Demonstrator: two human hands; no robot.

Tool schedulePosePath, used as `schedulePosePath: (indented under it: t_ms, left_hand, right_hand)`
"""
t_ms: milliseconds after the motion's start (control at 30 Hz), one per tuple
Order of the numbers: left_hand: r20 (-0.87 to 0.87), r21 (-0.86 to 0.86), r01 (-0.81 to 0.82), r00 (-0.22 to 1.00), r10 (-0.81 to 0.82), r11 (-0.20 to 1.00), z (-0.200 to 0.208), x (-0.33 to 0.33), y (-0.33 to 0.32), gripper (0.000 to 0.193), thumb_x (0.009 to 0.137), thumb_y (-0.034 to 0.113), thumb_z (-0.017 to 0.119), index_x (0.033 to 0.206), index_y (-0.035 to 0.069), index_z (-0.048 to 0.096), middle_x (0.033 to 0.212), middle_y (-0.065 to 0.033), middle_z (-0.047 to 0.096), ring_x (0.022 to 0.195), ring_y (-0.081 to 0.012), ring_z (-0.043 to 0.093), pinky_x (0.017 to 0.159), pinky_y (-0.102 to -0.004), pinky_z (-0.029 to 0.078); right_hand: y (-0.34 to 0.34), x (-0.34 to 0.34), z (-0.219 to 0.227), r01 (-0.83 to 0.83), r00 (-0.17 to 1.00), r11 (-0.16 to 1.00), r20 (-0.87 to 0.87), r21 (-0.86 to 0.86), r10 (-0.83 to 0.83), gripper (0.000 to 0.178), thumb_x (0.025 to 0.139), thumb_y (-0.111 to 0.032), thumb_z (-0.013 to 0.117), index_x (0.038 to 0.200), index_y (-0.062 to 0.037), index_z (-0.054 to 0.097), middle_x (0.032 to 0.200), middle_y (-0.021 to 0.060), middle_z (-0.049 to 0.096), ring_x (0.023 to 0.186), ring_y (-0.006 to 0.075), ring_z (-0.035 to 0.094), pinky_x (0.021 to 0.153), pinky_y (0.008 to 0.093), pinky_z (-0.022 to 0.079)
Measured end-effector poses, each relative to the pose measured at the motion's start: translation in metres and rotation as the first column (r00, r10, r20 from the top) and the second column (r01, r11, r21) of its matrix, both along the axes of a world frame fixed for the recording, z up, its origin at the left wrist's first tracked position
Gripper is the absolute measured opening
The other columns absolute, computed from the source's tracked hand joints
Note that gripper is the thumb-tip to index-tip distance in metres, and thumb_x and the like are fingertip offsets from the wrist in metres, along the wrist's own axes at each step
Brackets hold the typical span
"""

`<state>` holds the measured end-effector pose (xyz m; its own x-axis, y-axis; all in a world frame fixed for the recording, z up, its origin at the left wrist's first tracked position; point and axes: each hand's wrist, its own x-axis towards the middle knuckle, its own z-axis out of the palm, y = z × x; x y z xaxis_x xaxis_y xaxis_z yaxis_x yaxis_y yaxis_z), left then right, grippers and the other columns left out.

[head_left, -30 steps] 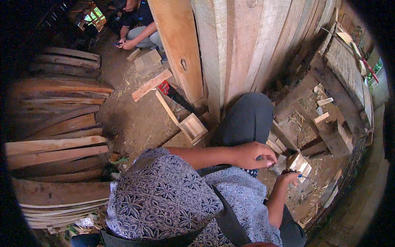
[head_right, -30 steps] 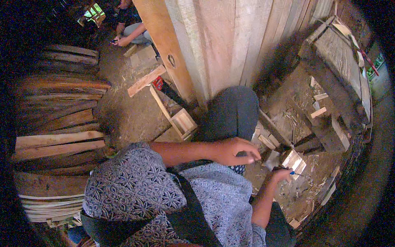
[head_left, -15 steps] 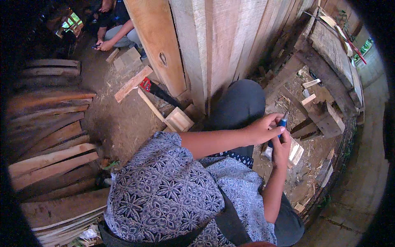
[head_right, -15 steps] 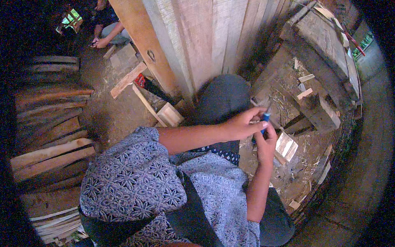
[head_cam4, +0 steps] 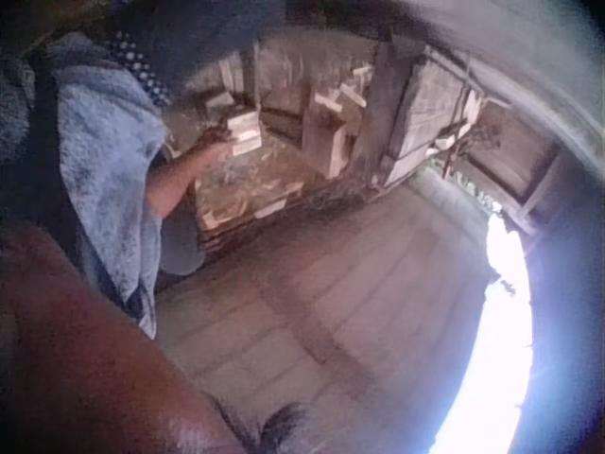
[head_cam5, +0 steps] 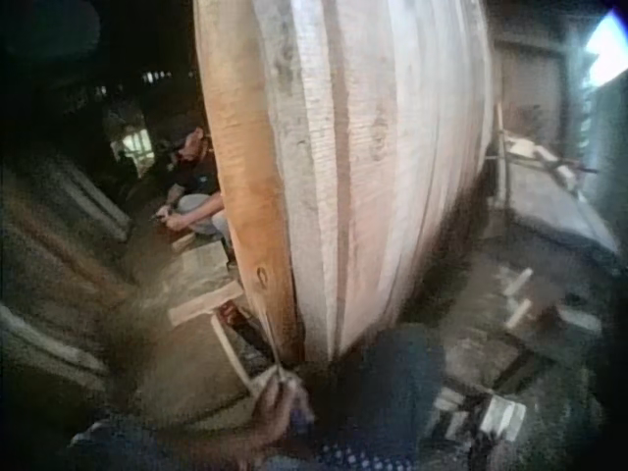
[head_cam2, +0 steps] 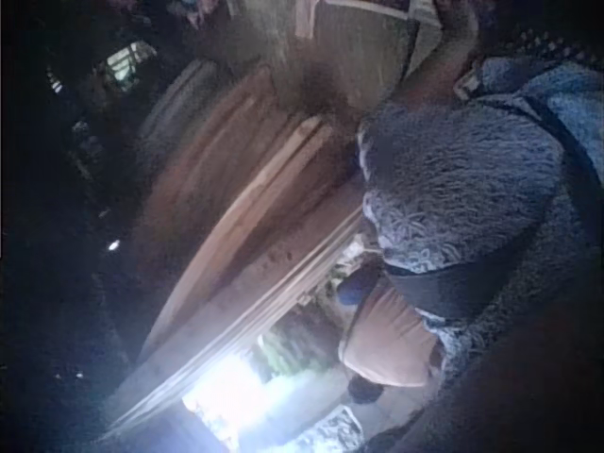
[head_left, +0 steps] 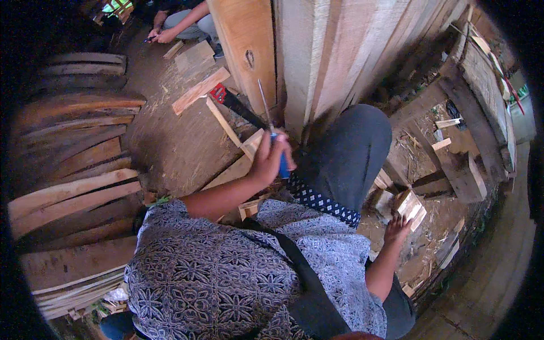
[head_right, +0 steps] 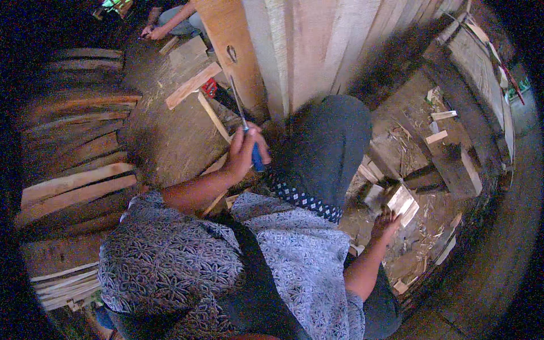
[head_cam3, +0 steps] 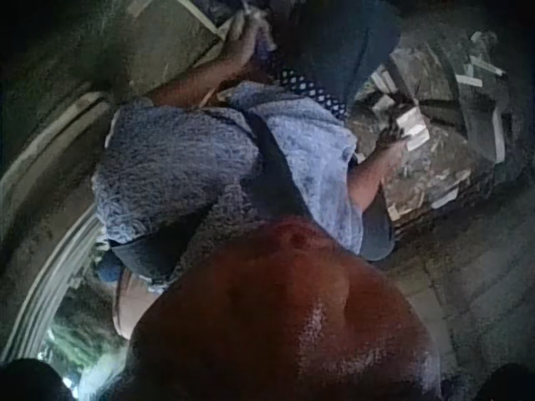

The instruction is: The person carves a small rectangular block of wood using a knife, then sands the surface with a sanding block. The person is sitting on the ground in a workshop area.

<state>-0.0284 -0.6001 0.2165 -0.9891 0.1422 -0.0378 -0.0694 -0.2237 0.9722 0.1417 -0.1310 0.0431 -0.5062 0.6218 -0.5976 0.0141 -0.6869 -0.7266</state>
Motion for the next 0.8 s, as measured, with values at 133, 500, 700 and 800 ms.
schedulePosePath:
  t_ms: [133, 500, 700, 800]
  left_hand:
    - [0.368, -0.286, -0.256, 0.86, 0.353, 0.923, -0.086, -0.016, -0.059, 0.041, 0.099, 0.027, 0.053, 0.133, 0.01, 0.037, 0.076, -0.0052, 0.052, 0.053, -0.0149, 0.051, 0.044, -0.0289, 0.044]
    - [0.37, -0.456, -0.545, 0.603, 0.707, 0.704, -0.242, -0.124, -0.182, 0.049, 0.09, 0.016, 0.061, 0.134, 0.022, 0.042, 0.097, -0.0099, 0.061, 0.066, -0.0207, 0.058, 0.04, -0.0334, 0.042]
    - [0.377, -0.326, -0.604, 0.623, 0.686, 0.727, -0.273, -0.173, -0.21, 0.024, 0.092, 0.009, 0.058, 0.116, 0.009, 0.055, 0.093, -0.0114, 0.064, 0.065, -0.0256, 0.063, 0.047, -0.0406, 0.055]
    - [0.474, 0.065, -0.68, 0.665, 0.577, 0.73, -0.312, -0.187, -0.219, 0.023, 0.092, 0.006, 0.057, 0.115, 0.009, 0.056, 0.096, -0.0127, 0.064, 0.068, -0.0271, 0.065, 0.057, -0.046, 0.061]
  right_hand:
    - [0.013, 0.037, -0.059, 0.103, 0.957, 0.989, 0.281, -0.105, -0.07, 0.078, 0.088, -0.068, 0.053, 0.142, -0.0134, 0.044, 0.133, 0.0054, 0.053, 0.104, 0.019, 0.054, 0.084, 0.0294, 0.044]
    - [0.047, 0.038, -0.035, 0.105, 0.982, 0.994, 0.156, 0.005, -0.104, 0.058, 0.093, -0.054, 0.054, 0.136, -0.0155, 0.048, 0.131, 0.0026, 0.054, 0.11, 0.0187, 0.054, 0.088, 0.0333, 0.045]
    - [0.124, 0.068, 0.038, -0.338, 0.837, 0.937, 0.484, 0.088, 0.256, 0.043, 0.086, -0.05, 0.064, 0.119, -0.0221, 0.061, 0.109, -0.0004, 0.059, 0.099, 0.0184, 0.055, 0.079, 0.0354, 0.043]
    - [0.141, 0.1, 0.121, -0.407, 0.851, 0.882, 0.45, 0.239, 0.27, 0.041, 0.088, -0.049, 0.064, 0.117, -0.0188, 0.064, 0.101, 0.0023, 0.061, 0.087, 0.0187, 0.058, 0.079, 0.0334, 0.045]
